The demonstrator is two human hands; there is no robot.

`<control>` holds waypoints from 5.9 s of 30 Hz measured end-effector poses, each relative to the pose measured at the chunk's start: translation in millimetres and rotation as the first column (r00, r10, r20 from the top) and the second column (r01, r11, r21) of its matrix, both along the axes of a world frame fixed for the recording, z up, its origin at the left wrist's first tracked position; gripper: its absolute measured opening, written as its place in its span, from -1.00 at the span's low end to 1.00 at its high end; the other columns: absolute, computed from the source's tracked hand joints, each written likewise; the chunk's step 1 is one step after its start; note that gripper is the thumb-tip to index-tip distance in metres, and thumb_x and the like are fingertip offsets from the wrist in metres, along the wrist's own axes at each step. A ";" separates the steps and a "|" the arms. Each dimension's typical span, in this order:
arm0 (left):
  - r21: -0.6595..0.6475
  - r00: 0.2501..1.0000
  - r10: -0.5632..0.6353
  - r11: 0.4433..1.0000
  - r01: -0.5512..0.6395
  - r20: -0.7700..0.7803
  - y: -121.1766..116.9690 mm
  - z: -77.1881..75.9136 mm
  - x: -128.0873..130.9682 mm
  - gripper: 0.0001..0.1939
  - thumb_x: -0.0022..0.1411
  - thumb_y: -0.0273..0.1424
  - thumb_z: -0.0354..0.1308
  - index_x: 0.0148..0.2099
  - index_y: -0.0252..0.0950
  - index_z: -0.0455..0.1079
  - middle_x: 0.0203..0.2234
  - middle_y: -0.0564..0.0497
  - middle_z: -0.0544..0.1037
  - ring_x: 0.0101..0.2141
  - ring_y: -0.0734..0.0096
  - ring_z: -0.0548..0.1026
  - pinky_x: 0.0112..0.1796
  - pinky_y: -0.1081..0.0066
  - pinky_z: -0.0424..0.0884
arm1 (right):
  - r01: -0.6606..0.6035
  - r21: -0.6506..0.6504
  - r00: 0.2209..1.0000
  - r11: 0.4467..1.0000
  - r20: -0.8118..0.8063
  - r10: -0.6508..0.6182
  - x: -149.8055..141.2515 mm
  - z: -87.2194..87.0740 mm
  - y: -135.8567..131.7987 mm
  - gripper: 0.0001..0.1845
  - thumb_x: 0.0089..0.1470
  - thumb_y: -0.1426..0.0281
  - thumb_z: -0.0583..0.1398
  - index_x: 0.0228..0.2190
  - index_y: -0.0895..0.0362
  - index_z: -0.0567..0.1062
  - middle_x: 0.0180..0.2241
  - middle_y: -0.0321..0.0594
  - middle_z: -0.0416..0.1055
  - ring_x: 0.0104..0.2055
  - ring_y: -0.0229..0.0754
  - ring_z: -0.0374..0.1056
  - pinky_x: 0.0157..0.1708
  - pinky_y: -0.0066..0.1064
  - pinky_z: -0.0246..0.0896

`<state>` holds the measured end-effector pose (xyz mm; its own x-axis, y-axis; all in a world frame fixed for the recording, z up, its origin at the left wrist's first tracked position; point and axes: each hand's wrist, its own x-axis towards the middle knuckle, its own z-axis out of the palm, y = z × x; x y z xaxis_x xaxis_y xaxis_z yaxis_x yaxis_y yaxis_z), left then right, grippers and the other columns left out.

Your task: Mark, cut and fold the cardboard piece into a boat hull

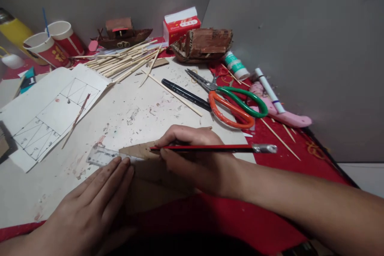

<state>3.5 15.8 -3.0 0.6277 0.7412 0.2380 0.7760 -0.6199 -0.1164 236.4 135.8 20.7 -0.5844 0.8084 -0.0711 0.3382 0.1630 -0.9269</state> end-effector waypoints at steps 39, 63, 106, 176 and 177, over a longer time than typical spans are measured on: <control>-0.001 0.991 -0.083 0.997 0.083 -0.103 12.8 15.0 0.5 -0.32 0.30 -0.04 0.07 0.11 -0.64 0.36 0.03 -0.43 0.51 0.08 -0.12 0.45 -0.06 0.14 0.49 | -0.100 -0.392 0.992 0.914 -0.115 0.060 -11.5 -2.9 23.2 -0.86 0.03 0.44 0.19 -0.31 0.09 0.51 -0.41 -0.27 0.54 -0.41 -0.19 0.44 -0.48 -0.44 0.35; 0.030 0.988 -0.092 0.995 0.097 -0.127 15.6 12.3 1.5 -0.28 0.30 0.03 0.00 0.08 -0.62 0.37 0.02 -0.40 0.53 0.04 -0.10 0.51 -0.10 0.17 0.54 | -0.241 -0.097 0.970 0.966 -0.038 0.239 -51.6 -6.4 27.9 -0.88 0.06 0.52 0.14 -0.42 0.15 0.49 -0.50 -0.37 0.44 -0.43 -0.32 0.30 -0.44 -0.53 0.16; 0.007 0.986 -0.097 0.995 0.099 -0.136 15.9 14.3 0.5 -0.25 0.25 0.04 0.05 0.09 -0.63 0.36 0.03 -0.43 0.52 0.05 -0.13 0.50 -0.09 0.16 0.53 | -0.381 0.043 0.920 0.923 0.117 0.374 -31.0 16.3 34.1 -0.81 0.01 0.58 0.10 -0.57 0.13 0.29 -0.56 -0.40 0.25 -0.47 -0.32 0.18 -0.43 -0.51 0.08; -0.004 0.991 -0.108 0.994 0.108 0.084 10.7 14.8 -1.0 -0.58 0.29 -0.29 0.19 0.05 -0.54 0.44 -0.05 -0.35 0.59 -0.08 -0.01 0.58 -0.19 0.14 0.61 | -0.512 0.541 0.852 0.667 0.415 0.317 26.1 -13.5 38.5 -0.38 -0.03 0.23 0.35 0.08 0.03 0.43 -0.11 -0.08 0.52 -0.14 0.09 0.43 -0.18 -0.12 0.29; -0.015 0.992 -0.098 0.995 0.099 0.082 11.4 15.0 -1.6 -0.56 0.28 -0.28 0.19 0.06 -0.55 0.43 -0.03 -0.37 0.58 -0.08 -0.03 0.57 -0.20 0.12 0.61 | -0.516 0.531 0.849 0.673 0.420 0.320 26.1 -13.2 38.6 -0.39 -0.03 0.22 0.36 0.07 0.04 0.44 -0.12 -0.08 0.52 -0.14 0.10 0.43 -0.18 -0.11 0.30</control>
<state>1.9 27.2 12.0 0.6771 0.6816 0.2774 0.7174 -0.6953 -0.0428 262.5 174.4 7.5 -0.9052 0.4041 0.1313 0.3075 0.8362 -0.4540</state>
